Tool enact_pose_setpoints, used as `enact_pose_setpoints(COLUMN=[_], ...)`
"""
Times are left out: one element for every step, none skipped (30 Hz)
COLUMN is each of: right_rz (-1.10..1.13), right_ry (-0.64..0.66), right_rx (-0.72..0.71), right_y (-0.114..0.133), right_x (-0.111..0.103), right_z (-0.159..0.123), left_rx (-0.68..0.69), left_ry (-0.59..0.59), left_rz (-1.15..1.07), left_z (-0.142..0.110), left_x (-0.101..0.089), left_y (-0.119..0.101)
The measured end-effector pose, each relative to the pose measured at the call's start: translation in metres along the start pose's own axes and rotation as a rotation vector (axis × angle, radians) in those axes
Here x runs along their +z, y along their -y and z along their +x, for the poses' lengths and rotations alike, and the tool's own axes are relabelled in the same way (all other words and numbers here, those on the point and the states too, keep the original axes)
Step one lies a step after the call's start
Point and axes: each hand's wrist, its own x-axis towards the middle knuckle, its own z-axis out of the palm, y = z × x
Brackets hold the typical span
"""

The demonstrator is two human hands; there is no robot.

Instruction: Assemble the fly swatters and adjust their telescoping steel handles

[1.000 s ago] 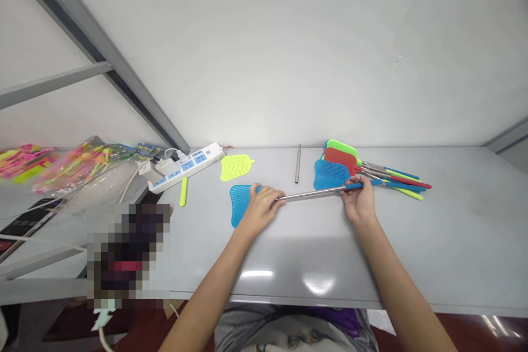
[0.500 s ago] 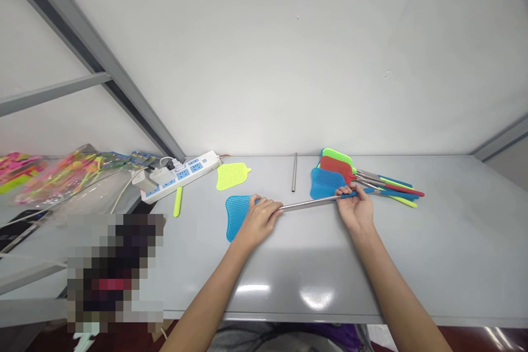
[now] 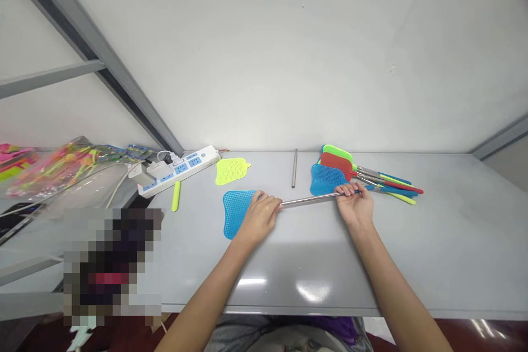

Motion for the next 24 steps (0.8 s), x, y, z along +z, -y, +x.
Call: enact_pose_setpoints(right_rz=[0.017, 0.028, 0.032, 0.030, 0.024, 0.017, 0.011, 0.007, 0.008, 0.012, 0.017, 0.020, 0.019, 0.013, 0.005, -0.001, -0.005, -0.002, 0.007, 0.021, 0.038, 0.055, 0.068, 0.076], right_ry=[0.004, 0.006, 0.006, 0.005, 0.002, 0.000, 0.000, 0.002, 0.006, 0.011, 0.017, 0.022, 0.023, 0.024, 0.023, 0.022, 0.022, 0.022, 0.024, 0.028, 0.033, 0.041, 0.048, 0.055], right_rx=[-0.002, -0.002, 0.000, 0.001, 0.000, 0.002, 0.003, 0.004, 0.003, 0.001, -0.002, -0.006, -0.009, -0.012, -0.014, -0.016, -0.019, -0.022, -0.024, -0.025, -0.025, -0.024, -0.025, -0.026], right_y=[0.0000, -0.0001, -0.0003, -0.0005, -0.0007, -0.0009, -0.0010, -0.0010, -0.0009, -0.0008, -0.0006, -0.0006, -0.0006, -0.0008, -0.0012, -0.0016, -0.0021, -0.0027, -0.0034, -0.0040, -0.0046, -0.0052, -0.0058, -0.0065], right_x=[-0.0005, -0.0010, -0.0014, -0.0016, -0.0016, -0.0014, -0.0010, -0.0005, 0.0000, 0.0003, 0.0003, 0.0002, -0.0003, -0.0009, -0.0016, -0.0023, -0.0028, -0.0031, -0.0032, -0.0030, -0.0027, -0.0024, -0.0021, -0.0019], right_z=[-0.0001, -0.0002, -0.0003, -0.0004, -0.0006, -0.0008, -0.0011, -0.0013, -0.0015, -0.0017, -0.0019, -0.0019, -0.0018, -0.0017, -0.0016, -0.0015, -0.0014, -0.0014, -0.0016, -0.0019, -0.0024, -0.0029, -0.0034, -0.0039], left_rx=[0.010, 0.019, 0.025, 0.029, 0.033, 0.034, 0.035, 0.034, 0.034, 0.035, 0.037, 0.039, 0.039, 0.038, 0.036, 0.033, 0.031, 0.029, 0.026, 0.024, 0.022, 0.020, 0.018, 0.015], left_ry=[0.010, 0.021, 0.031, 0.039, 0.044, 0.044, 0.043, 0.043, 0.045, 0.050, 0.054, 0.057, 0.059, 0.060, 0.060, 0.061, 0.064, 0.067, 0.069, 0.073, 0.076, 0.081, 0.085, 0.088], left_rz=[0.001, 0.000, -0.003, -0.006, -0.011, -0.016, -0.023, -0.029, -0.035, -0.040, -0.041, -0.039, -0.035, -0.029, -0.025, -0.023, -0.023, -0.025, -0.029, -0.032, -0.034, -0.036, -0.039, -0.040], left_z=[0.0000, 0.0000, 0.0000, 0.0001, 0.0001, 0.0001, 0.0002, 0.0002, 0.0002, 0.0002, 0.0002, 0.0001, 0.0001, 0.0000, -0.0001, -0.0002, -0.0002, -0.0001, 0.0000, 0.0002, 0.0005, 0.0008, 0.0012, 0.0015], left_x=[0.0006, 0.0013, 0.0019, 0.0023, 0.0027, 0.0029, 0.0029, 0.0028, 0.0027, 0.0026, 0.0024, 0.0024, 0.0023, 0.0022, 0.0021, 0.0020, 0.0019, 0.0017, 0.0015, 0.0013, 0.0012, 0.0010, 0.0008, 0.0007], left_y=[-0.0007, -0.0012, -0.0015, -0.0014, -0.0011, -0.0006, 0.0000, 0.0006, 0.0011, 0.0016, 0.0019, 0.0020, 0.0019, 0.0016, 0.0013, 0.0009, 0.0006, 0.0003, 0.0001, 0.0001, 0.0002, 0.0003, 0.0004, 0.0005])
